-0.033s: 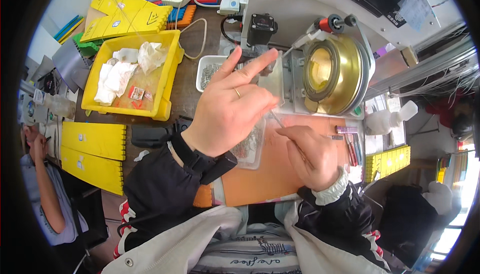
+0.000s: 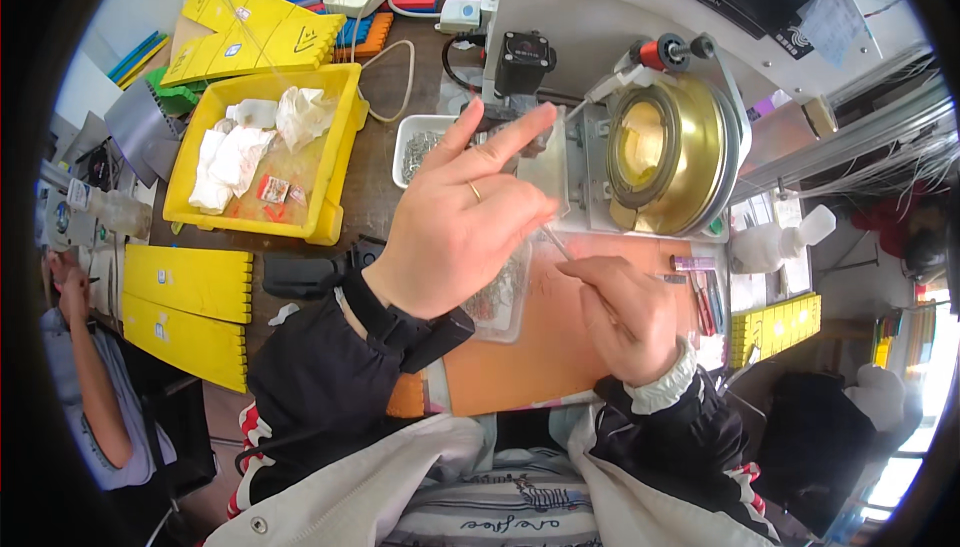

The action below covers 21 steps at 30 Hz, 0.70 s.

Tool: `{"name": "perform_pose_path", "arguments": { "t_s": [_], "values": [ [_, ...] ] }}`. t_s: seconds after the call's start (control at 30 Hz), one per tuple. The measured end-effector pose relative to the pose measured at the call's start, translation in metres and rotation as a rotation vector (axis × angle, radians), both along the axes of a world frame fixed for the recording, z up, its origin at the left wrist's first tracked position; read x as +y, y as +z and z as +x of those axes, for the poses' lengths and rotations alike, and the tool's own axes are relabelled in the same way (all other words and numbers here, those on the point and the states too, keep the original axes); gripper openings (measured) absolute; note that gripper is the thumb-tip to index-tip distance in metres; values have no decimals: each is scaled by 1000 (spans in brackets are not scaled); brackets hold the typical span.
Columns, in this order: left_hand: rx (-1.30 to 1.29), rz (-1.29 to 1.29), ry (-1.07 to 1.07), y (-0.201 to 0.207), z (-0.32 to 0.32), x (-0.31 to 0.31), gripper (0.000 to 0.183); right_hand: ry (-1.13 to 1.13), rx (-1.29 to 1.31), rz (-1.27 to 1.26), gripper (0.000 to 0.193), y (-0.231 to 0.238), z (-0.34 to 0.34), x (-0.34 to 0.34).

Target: Assembling small electronic components using a precision winding machine and hand tools at a workbench.

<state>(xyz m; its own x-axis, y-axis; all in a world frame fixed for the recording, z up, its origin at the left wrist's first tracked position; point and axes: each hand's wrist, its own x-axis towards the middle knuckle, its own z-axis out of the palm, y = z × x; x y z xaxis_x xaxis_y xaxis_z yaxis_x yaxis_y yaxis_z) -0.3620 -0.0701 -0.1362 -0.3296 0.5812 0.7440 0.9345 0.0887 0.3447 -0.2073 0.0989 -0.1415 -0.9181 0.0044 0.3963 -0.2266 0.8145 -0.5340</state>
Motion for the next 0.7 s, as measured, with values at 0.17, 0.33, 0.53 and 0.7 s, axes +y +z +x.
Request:
{"name": "perform_pose_path", "arguments": {
  "t_s": [0.17,0.33,0.53,0.7],
  "values": [
    [50,-17,55,9,10,2,3,3,-4,-19,24,11,2,1],
    [-3,-58,73,1,4,-1,6,-11,49,-51,30,18,13,4],
    [-51,-54,64,1,6,0,15,-12,241,35,38,33,13,3],
    [-56,-54,60,2,6,-1,15,-40,200,22,38,35,-1,-4]
  ]
}}
